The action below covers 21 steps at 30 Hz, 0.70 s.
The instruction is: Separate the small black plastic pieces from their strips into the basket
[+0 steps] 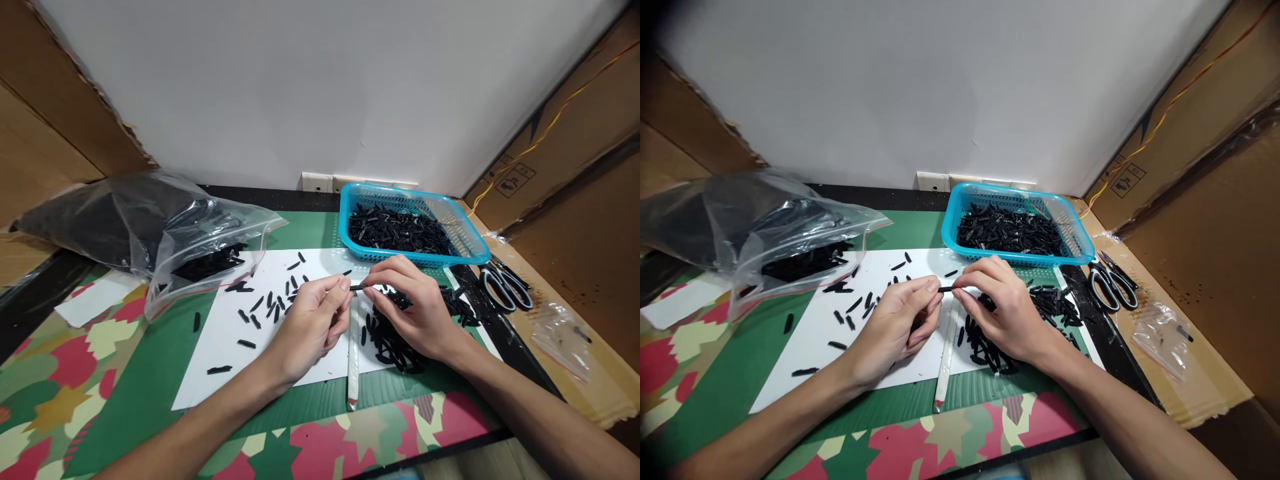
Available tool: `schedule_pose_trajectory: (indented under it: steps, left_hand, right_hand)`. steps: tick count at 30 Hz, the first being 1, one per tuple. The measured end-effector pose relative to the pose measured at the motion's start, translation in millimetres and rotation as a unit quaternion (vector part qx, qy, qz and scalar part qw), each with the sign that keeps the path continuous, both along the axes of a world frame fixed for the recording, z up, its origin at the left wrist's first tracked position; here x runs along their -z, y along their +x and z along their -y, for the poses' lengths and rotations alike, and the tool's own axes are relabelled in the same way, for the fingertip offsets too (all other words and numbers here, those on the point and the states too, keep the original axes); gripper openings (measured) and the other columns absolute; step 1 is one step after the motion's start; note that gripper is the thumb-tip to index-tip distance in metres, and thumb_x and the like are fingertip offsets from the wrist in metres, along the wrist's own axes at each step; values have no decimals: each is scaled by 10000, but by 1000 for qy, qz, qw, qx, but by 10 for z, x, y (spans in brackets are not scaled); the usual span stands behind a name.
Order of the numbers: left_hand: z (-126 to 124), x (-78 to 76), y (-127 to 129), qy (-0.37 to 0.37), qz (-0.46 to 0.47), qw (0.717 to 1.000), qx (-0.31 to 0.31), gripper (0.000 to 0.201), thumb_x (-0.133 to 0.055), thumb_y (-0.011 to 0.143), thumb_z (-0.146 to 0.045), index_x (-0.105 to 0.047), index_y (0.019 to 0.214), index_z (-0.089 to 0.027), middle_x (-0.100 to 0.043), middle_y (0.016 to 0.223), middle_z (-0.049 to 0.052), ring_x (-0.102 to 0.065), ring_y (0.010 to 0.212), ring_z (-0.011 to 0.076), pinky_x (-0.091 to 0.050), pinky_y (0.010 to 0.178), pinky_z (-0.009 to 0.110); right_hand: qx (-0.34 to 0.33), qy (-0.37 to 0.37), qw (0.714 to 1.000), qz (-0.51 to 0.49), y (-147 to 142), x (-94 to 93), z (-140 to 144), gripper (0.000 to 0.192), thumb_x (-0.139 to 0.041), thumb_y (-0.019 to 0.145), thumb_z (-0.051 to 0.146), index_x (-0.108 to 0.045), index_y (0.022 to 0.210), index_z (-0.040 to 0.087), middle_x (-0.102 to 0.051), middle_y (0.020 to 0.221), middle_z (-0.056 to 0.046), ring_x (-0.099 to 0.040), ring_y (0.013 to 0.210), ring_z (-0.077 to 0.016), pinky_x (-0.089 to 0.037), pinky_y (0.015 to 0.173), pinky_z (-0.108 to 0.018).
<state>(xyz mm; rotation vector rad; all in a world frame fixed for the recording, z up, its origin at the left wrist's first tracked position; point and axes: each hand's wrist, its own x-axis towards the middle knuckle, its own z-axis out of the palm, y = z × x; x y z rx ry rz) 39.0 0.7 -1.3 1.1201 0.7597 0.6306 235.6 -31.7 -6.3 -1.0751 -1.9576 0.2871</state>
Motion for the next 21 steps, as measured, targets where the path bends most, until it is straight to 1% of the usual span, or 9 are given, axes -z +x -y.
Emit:
schedule_pose_trajectory:
  steps: [5,11,13,15,17,19,21]
  left_hand:
    - [1,16,6,-27,-5,1000,10,463,-530,1024,-564,-442,728,-220,-398,449,-92,-236,304,34,-166,291,113]
    - [-12,17,1,-15,3,1000,15,454,-523,1024,-558,-456,734,-215,-408,458,-91,-229,305,35,-166,293,111]
    - [-26,18,-2,-20,5,1000,11,422,-521,1028,-535,-466,756,-217,-408,461,-97,-211,308,33,-167,297,106]
    - [-45,21,-5,-18,9,1000,16,403,-519,1026,-525,-471,768,-220,-417,469,-95,-225,309,38,-164,301,109]
    - [-62,18,-8,-21,10,1000,16,398,-512,1027,-523,-482,772,-219,-417,472,-92,-240,314,43,-167,309,109]
    - [-70,5,-14,-34,14,999,4,388,-509,1023,-524,-488,782,-221,-410,474,-92,-229,319,44,-157,316,111]
    - [-70,-15,-22,-58,23,998,-12,369,-507,1017,-526,-492,803,-227,-401,481,-97,-201,327,43,-153,323,113]
  right_hand:
    - [-15,3,1000,11,-28,-4,-1,123,-547,1057,144,-627,984,202,-660,951,-68,-583,909,-221,-475,823,-379]
    - [-8,-27,1000,-13,-68,-10,-36,221,-468,1085,202,-551,881,218,-595,862,-45,-531,833,-206,-445,773,-361]
    - [-4,-24,1000,-18,-69,-18,-58,255,-451,1089,222,-522,843,221,-567,822,-32,-511,797,-198,-432,754,-357]
    - [5,-4,1000,-9,-46,-25,-86,268,-442,1088,230,-507,828,224,-558,799,-25,-504,775,-194,-431,747,-357]
    - [36,34,998,38,16,-29,-118,264,-443,1083,227,-514,829,226,-584,803,-27,-522,775,-195,-434,749,-362]
    - [93,77,989,92,109,-28,-154,254,-470,1076,225,-539,832,228,-620,824,-35,-545,796,-205,-426,769,-381]
    - [157,104,976,112,200,-21,-188,213,-510,1072,227,-584,873,229,-652,878,-53,-557,853,-231,-407,813,-413]
